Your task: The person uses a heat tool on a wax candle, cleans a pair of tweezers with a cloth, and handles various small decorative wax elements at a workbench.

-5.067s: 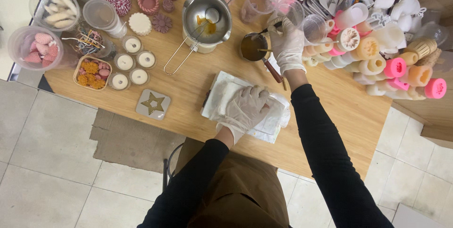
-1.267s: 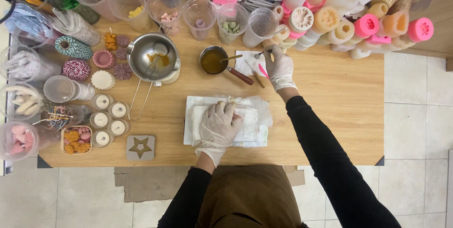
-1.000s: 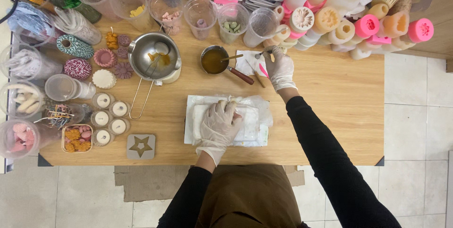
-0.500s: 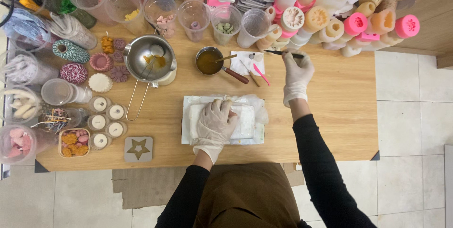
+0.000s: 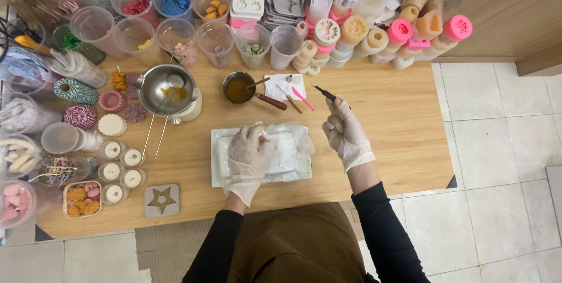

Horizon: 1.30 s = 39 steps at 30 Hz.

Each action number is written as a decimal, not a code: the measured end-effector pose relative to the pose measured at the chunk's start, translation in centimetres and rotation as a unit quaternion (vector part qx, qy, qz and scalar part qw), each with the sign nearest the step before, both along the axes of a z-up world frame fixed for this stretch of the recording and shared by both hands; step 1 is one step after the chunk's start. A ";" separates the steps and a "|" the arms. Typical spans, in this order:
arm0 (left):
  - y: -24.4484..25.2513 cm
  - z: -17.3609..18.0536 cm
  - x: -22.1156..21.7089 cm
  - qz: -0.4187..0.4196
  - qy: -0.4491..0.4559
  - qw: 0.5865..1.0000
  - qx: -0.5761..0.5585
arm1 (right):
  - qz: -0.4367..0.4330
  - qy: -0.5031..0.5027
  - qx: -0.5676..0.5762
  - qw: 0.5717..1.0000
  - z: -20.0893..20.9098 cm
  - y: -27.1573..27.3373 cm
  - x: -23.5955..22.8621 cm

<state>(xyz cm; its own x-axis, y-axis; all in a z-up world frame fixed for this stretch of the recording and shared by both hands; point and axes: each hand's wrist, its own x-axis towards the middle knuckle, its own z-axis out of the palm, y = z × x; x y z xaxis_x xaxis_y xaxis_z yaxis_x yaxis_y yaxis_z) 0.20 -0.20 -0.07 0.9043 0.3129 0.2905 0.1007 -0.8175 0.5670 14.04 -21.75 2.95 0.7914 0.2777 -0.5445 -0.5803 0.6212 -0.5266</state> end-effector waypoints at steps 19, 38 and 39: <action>-5.3 6.2 -2.4 0.052 -0.063 0.569 -0.819 | -0.014 -0.117 -0.235 0.965 5.2 2.1 -12.7; -2.8 8.7 -4.7 0.063 -0.022 0.516 -0.854 | -0.112 -0.567 -0.415 0.702 11.6 -2.0 -17.3; -3.3 8.4 -5.0 0.064 -0.024 0.516 -0.854 | -0.111 -0.568 -0.414 0.703 11.9 -1.8 -17.2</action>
